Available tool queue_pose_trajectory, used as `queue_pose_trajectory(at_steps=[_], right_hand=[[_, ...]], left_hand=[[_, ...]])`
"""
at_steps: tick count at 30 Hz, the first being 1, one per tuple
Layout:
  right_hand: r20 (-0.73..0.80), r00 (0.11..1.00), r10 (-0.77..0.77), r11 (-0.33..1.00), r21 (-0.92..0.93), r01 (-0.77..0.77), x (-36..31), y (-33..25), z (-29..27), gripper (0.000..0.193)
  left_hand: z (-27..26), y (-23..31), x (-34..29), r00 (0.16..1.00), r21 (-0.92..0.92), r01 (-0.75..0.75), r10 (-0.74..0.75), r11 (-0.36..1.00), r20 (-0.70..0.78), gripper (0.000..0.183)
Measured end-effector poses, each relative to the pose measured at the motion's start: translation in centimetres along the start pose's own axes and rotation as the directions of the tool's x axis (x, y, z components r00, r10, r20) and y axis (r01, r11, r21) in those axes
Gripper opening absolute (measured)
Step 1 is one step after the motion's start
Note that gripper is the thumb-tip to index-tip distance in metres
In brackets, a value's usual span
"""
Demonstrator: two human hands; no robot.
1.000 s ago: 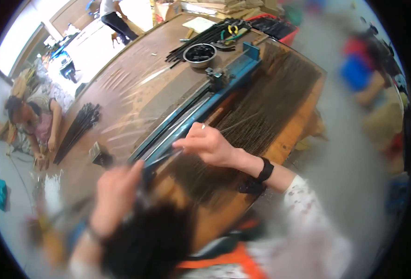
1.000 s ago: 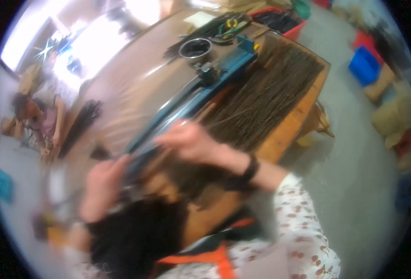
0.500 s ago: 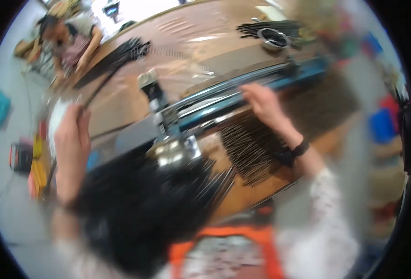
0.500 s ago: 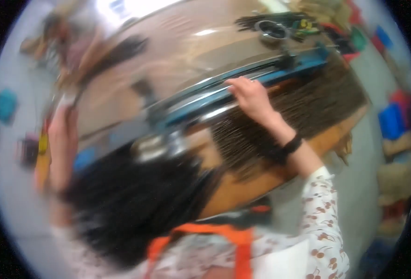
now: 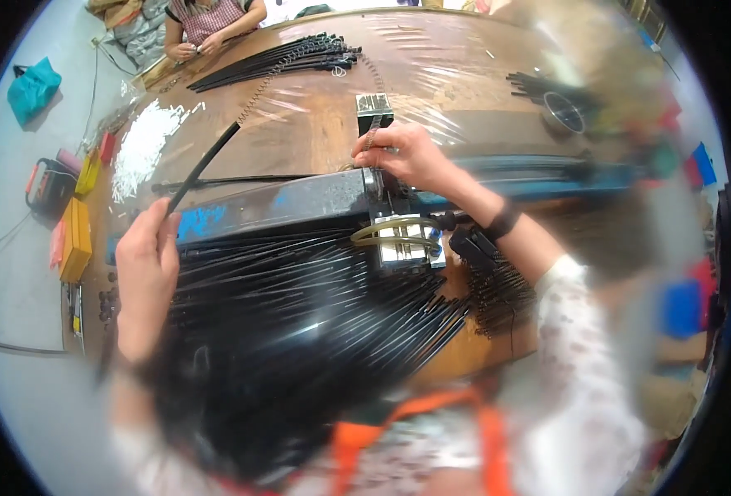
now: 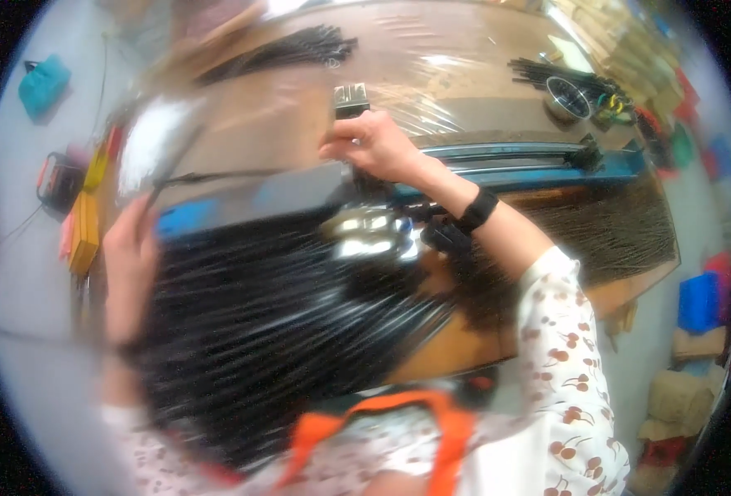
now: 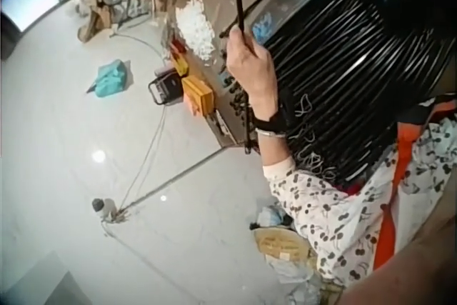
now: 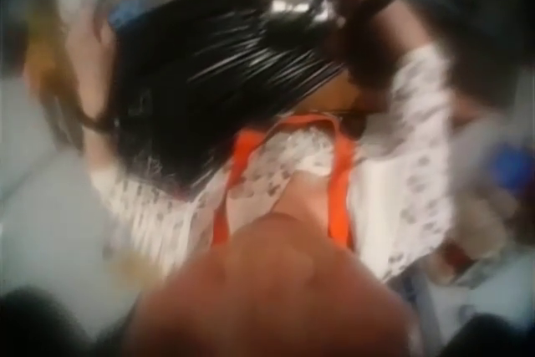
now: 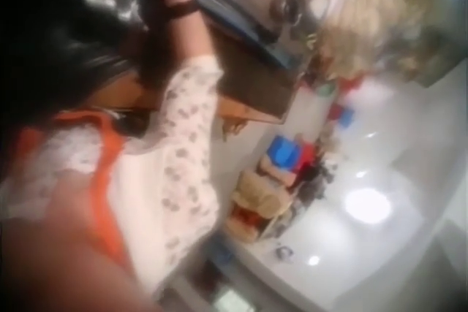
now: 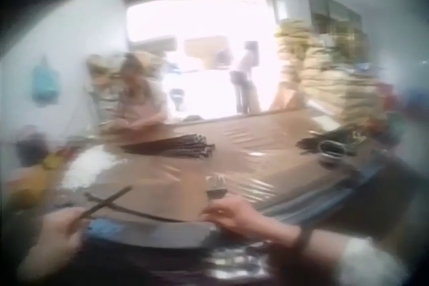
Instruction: Cutting and trimming thin black rods using a manual desktop cutting machine.
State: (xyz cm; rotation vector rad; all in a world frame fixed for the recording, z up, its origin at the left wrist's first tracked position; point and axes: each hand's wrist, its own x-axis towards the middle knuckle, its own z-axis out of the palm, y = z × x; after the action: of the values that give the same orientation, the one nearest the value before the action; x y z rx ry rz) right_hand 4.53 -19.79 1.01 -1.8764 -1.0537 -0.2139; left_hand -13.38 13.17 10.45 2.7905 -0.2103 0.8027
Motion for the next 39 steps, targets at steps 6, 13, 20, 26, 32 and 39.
queue_pose_trajectory(at_steps=[6,13,20,26,32,39], right_hand=[[0.261,0.965,0.019,0.988,-0.152,0.021,1.1,1.3,1.8,0.012],[0.063,0.998,-0.003,0.780,-0.624,0.042,-4.7,3.9,-5.1,0.006],[-0.120,0.993,0.011,0.547,-0.830,-0.106,-15.6,5.6,-18.0,0.002],[-0.124,0.978,0.169,0.441,-0.878,-0.187,-19.7,7.0,-20.5,0.005],[-0.132,0.990,0.048,0.401,-0.905,-0.140,-21.5,11.2,-20.4,0.006],[-0.231,0.965,0.127,0.501,-0.824,-0.264,-20.8,10.0,-20.0,0.008]], left_hand=[[2.7,0.8,1.0,0.999,-0.090,-0.035,0.032,0.995,-0.029,0.020],[3.8,-0.4,1.7,0.994,-0.028,0.029,-0.026,0.999,0.108,0.020],[12.0,4.7,4.3,0.933,-0.102,-0.212,0.232,0.972,0.276,0.016],[18.0,8.0,6.5,0.891,-0.317,-0.193,0.301,0.929,0.341,0.026],[17.5,8.2,6.8,0.873,-0.348,-0.050,0.210,0.936,0.441,0.030],[18.7,7.9,6.3,0.930,-0.489,-0.017,0.194,0.872,0.313,0.024]])
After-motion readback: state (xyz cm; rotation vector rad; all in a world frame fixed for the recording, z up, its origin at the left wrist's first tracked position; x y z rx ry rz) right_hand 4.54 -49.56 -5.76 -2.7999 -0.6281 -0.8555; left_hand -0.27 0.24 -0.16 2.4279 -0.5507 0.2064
